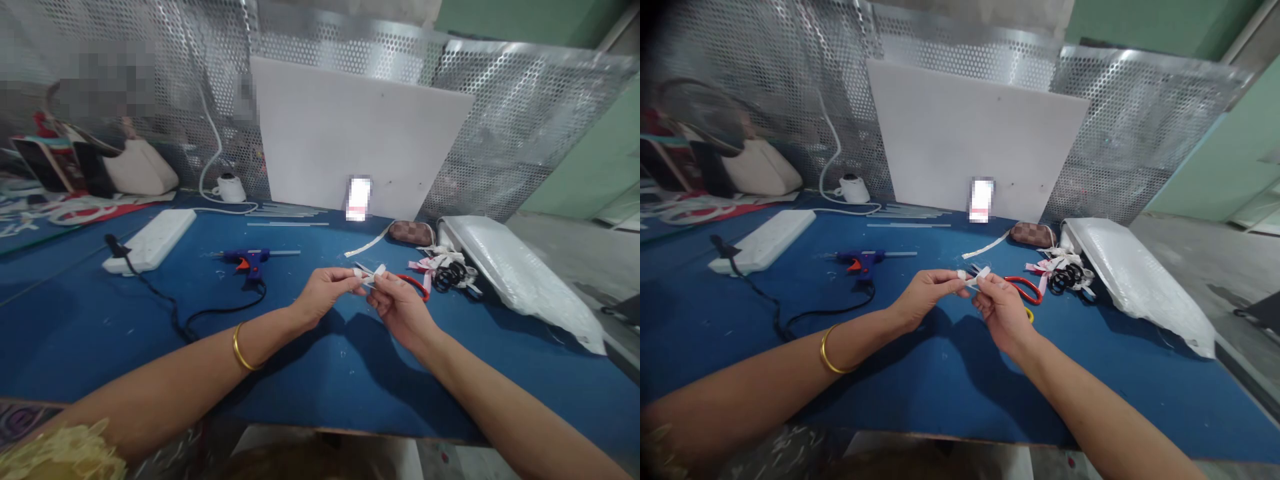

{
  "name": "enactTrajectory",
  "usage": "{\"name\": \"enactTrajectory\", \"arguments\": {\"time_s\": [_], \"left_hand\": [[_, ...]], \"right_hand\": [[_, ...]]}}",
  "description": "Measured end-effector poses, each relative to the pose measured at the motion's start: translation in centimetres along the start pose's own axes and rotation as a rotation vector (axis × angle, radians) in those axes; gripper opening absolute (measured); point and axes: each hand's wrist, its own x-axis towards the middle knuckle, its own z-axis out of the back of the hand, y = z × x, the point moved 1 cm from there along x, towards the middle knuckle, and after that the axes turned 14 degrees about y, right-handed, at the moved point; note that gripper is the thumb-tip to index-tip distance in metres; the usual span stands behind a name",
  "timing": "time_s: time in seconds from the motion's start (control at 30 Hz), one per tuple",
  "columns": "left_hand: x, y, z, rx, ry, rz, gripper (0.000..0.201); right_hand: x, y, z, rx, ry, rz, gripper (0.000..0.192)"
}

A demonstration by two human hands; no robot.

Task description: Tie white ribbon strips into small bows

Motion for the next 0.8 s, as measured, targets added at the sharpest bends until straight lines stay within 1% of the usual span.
{"name": "enactTrajectory", "arguments": {"time_s": [0.1, 0.17, 0.23, 0.37, 0.43, 0.57, 0.63, 0.7, 0.73, 0.77, 0.8], "left_hand": [[0.0, 0.0, -0.1, 0.030, -0.029, 0.009, 0.025], [0.1, 0.1, -0.1, 0.030, -0.072, 0.015, 0.025], [0.1, 0.1, 0.0, 0.010, -0.115, 0.018, 0.024], [0.2, 0.2, 0.2, -0.096, -0.172, 0.033, 0.022], [0.2, 0.2, 0.2, -0.137, -0.168, 0.034, 0.022], [0.1, 0.1, 0.1, -0.145, -0.143, 0.033, 0.023], [0.0, 0.1, 0.0, -0.119, -0.150, 0.045, 0.024], [-0.1, 0.0, -0.1, -0.071, -0.149, 0.053, 0.024], [-0.2, 0.0, -0.1, -0.043, -0.141, 0.050, 0.024], [-0.2, -0.1, -0.2, -0.016, -0.130, 0.041, 0.023], [-0.3, -0.3, -0.3, 0.010, -0.116, 0.033, 0.023]], "right_hand": [[0.2, -0.2, 0.1, 0.043, 0.004, -0.016, 0.018], [0.2, -0.3, 0.1, 0.061, 0.017, -0.013, 0.015], [0.2, -0.5, 0.1, 0.068, 0.004, 0.012, 0.012], [0.0, -0.9, -0.1, 0.022, -0.081, 0.077, 0.023], [0.0, -1.2, -0.3, -0.076, -0.117, 0.103, 0.019], [-0.1, -1.1, -0.1, -0.368, -0.153, 0.166, 0.010], [-0.2, -0.6, 0.1, -0.554, -0.149, 0.241, 0.007], [-0.2, 0.0, 0.4, -0.748, -0.133, 0.350, 0.003], [-0.2, 0.2, 0.5, -0.815, -0.118, 0.376, 0.003], [-0.2, 0.4, 0.6, -0.846, -0.106, 0.375, 0.004], [-0.1, 0.5, 0.8, -0.853, -0.094, 0.344, 0.005]]}}
